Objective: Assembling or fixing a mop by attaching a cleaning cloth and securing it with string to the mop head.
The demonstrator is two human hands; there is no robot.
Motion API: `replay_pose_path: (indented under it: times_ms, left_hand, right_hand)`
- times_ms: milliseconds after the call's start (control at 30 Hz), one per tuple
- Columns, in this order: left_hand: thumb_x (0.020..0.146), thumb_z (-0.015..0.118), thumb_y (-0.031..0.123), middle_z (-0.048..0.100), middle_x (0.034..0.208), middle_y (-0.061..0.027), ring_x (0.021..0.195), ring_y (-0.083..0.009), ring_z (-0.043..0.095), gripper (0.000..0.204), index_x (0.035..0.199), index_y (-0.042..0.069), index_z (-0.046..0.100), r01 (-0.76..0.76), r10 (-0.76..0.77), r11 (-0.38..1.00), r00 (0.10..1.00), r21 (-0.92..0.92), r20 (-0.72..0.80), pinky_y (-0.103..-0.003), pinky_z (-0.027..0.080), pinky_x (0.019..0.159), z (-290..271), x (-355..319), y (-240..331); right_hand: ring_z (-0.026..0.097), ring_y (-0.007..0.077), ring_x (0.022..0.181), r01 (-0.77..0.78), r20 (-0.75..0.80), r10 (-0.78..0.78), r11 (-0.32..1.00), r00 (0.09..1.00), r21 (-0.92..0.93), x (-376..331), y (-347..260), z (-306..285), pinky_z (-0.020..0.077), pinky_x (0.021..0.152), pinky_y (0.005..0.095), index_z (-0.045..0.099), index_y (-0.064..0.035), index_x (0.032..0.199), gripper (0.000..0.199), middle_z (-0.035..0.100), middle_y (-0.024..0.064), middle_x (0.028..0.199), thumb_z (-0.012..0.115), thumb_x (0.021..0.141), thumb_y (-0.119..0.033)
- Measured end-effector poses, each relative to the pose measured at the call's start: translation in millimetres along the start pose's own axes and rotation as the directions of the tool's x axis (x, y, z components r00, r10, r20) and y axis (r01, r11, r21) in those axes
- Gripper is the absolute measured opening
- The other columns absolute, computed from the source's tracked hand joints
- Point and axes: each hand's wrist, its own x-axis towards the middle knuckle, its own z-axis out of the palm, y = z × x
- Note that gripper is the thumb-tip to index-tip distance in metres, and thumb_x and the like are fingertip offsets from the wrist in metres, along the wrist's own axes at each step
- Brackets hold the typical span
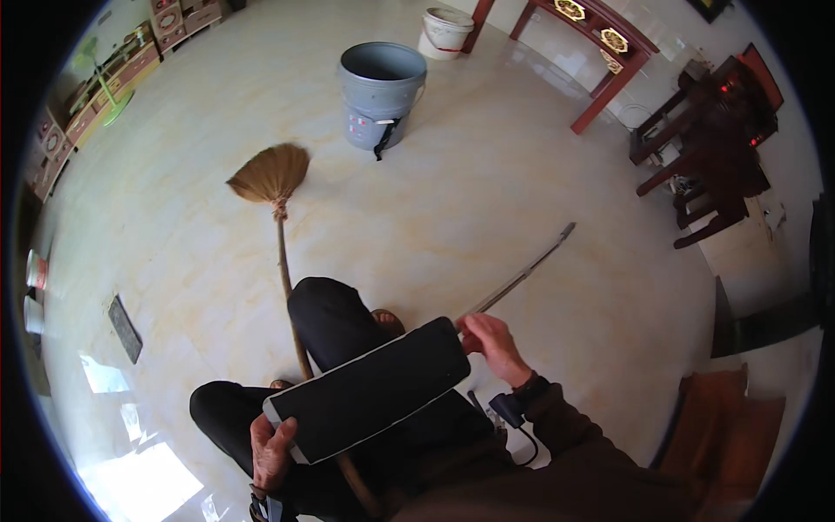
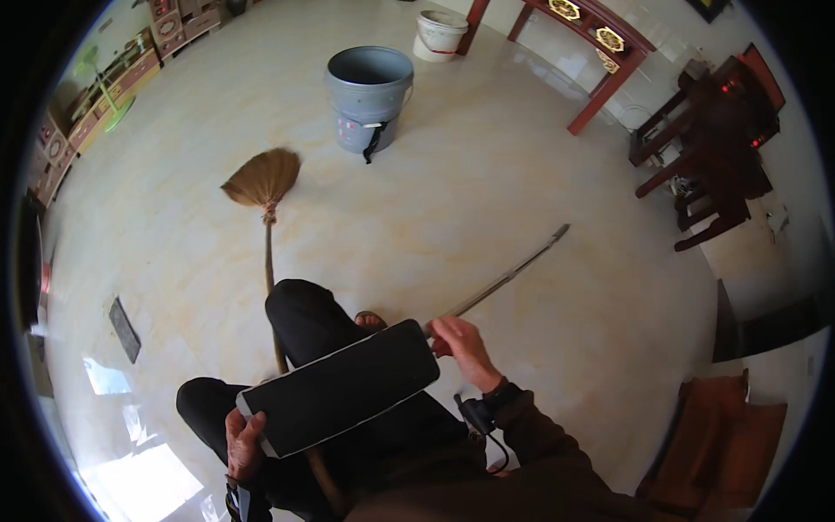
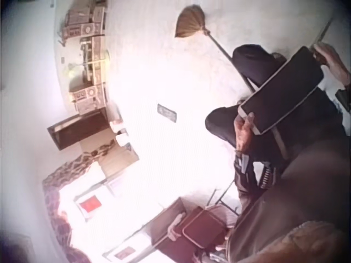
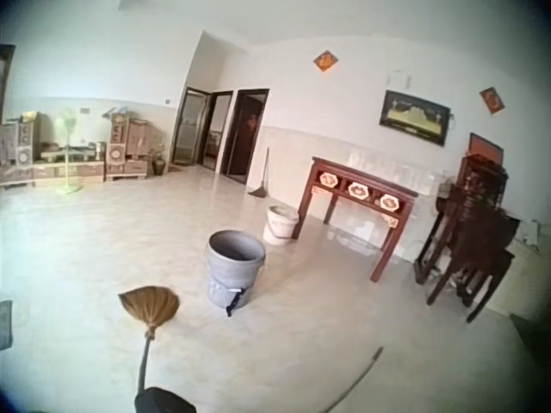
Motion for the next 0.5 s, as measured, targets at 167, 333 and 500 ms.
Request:
replay_pose_path:
  times_ms: [167, 333, 500]
  left_hand:
    - [0.091, 0.066, 0.029, 0.067, 0.105, -0.0075, 0.094, -0.0155, 0.061, 0.042, 0.12, -0.001, 0.06, -0.003, 0.005, 1.0, 0.993, 0.022, -0.12, -0.03, 0.047, 0.085, 7, 2, -4]
    - [0.095, 0.062, 0.029, 0.065, 0.104, -0.006, 0.096, -0.0166, 0.06, 0.033, 0.115, 0.003, 0.06, -0.047, 0.026, 0.997, 0.957, -0.068, -0.29, -0.031, 0.047, 0.087, 3, 3, -16]
    - [0.097, 0.06, 0.028, 0.065, 0.099, -0.0053, 0.091, -0.0156, 0.061, 0.03, 0.113, 0.003, 0.061, -0.119, 0.054, 0.981, 0.926, -0.153, -0.374, -0.03, 0.048, 0.084, -10, 8, -6]
  right_hand:
    - [0.044, 0.0046, 0.071, 0.243, -0.015, -0.262, 0.912, 0.965, -0.329, -4, 8, 21, 0.037, 0.062, 0.0225, 0.064, -0.002, 0.096, 0.036, 0.051, -0.0056, 0.077, 0.058, 0.099, -0.037]
    - [0.046, 0.0053, 0.073, 0.229, -0.046, -0.238, 0.962, 0.97, -0.15, 1, 15, 36, 0.04, 0.064, 0.0219, 0.063, 0.0008, 0.099, 0.033, 0.052, -0.0041, 0.078, 0.059, 0.099, -0.032]
    - [0.046, 0.0034, 0.076, 0.179, 0.017, -0.179, 0.963, 0.984, -0.203, -7, -2, 58, 0.0387, 0.066, 0.0216, 0.062, -0.0035, 0.1, 0.038, 0.052, -0.0058, 0.081, 0.055, 0.1, -0.04]
